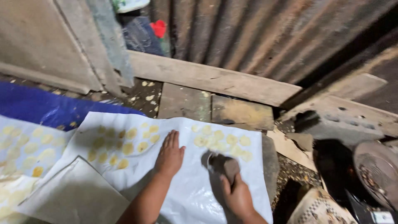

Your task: Flattening dough with a mallet, stirring nuts in a pan, and grinding ingredients with a stone.

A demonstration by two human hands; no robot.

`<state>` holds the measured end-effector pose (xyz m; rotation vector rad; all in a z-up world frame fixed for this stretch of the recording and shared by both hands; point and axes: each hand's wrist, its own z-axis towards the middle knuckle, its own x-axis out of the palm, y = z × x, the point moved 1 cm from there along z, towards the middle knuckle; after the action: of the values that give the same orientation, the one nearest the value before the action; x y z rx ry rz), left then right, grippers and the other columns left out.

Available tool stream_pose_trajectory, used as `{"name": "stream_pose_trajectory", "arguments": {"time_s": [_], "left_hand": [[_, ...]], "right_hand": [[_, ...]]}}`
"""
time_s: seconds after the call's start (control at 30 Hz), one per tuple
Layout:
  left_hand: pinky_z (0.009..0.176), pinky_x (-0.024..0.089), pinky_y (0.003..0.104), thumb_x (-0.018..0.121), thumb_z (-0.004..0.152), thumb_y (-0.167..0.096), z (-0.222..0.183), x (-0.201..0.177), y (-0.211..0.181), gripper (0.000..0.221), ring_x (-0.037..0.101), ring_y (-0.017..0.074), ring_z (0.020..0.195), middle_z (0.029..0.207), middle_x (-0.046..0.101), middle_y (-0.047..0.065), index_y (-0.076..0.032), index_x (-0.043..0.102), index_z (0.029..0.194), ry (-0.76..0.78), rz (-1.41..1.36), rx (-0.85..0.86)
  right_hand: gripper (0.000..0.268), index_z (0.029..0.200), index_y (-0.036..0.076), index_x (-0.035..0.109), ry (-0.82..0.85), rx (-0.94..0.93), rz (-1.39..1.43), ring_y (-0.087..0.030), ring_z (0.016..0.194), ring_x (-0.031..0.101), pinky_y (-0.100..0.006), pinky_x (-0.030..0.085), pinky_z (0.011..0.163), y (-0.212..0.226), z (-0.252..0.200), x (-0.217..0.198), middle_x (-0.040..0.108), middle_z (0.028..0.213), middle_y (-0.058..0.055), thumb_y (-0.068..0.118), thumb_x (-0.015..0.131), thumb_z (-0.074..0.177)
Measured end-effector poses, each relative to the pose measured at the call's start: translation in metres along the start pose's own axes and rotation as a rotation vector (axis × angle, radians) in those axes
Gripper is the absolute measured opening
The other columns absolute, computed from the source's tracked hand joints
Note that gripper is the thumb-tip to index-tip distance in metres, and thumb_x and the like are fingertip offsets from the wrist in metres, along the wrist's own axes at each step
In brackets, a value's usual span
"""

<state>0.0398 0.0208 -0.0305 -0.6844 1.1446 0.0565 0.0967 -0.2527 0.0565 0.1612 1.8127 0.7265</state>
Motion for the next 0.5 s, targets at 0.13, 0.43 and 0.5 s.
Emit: {"name": "stream_pose_trajectory", "arguments": {"time_s": [0.13, 0.43, 0.5], "left_hand": [[0.117, 0.036, 0.048, 0.054, 0.097, -0.042, 0.008, 0.008, 0.018, 0.066, 0.049, 0.0420, 0.137, 0.148, 0.052, 0.030, 0.007, 0.052, 0.142, -0.158, 0.179, 0.012], [0.114, 0.039, 0.063, 0.075, 0.082, -0.038, -0.010, 0.001, 0.027, 0.075, 0.046, 0.0594, 0.135, 0.150, 0.049, 0.039, 0.002, 0.058, 0.144, -0.244, 0.144, 0.161], [0.117, 0.037, 0.066, 0.072, 0.085, -0.034, -0.016, -0.034, -0.006, 0.072, 0.042, 0.0663, 0.139, 0.152, 0.046, 0.045, 0.004, 0.059, 0.144, -0.260, 0.093, 0.317]], "right_hand": [[0.049, 0.115, 0.009, 0.057, 0.005, 0.018, -0.081, -0.042, 0.069, 0.070, -0.048, 0.055, 0.063, -0.035, -0.028, 0.023, 0.076, 0.079, -0.018, 0.052, 0.061, 0.091], [0.061, 0.132, -0.002, 0.057, 0.511, -0.490, -0.636, -0.039, 0.105, 0.061, -0.047, 0.050, 0.090, -0.064, -0.019, -0.129, 0.060, 0.132, -0.026, 0.050, 0.060, 0.099], [0.045, 0.123, 0.000, 0.062, 0.395, -0.404, -0.604, -0.035, 0.104, 0.063, -0.041, 0.054, 0.088, -0.102, -0.025, -0.195, 0.060, 0.132, -0.021, 0.024, 0.061, 0.086]]}}
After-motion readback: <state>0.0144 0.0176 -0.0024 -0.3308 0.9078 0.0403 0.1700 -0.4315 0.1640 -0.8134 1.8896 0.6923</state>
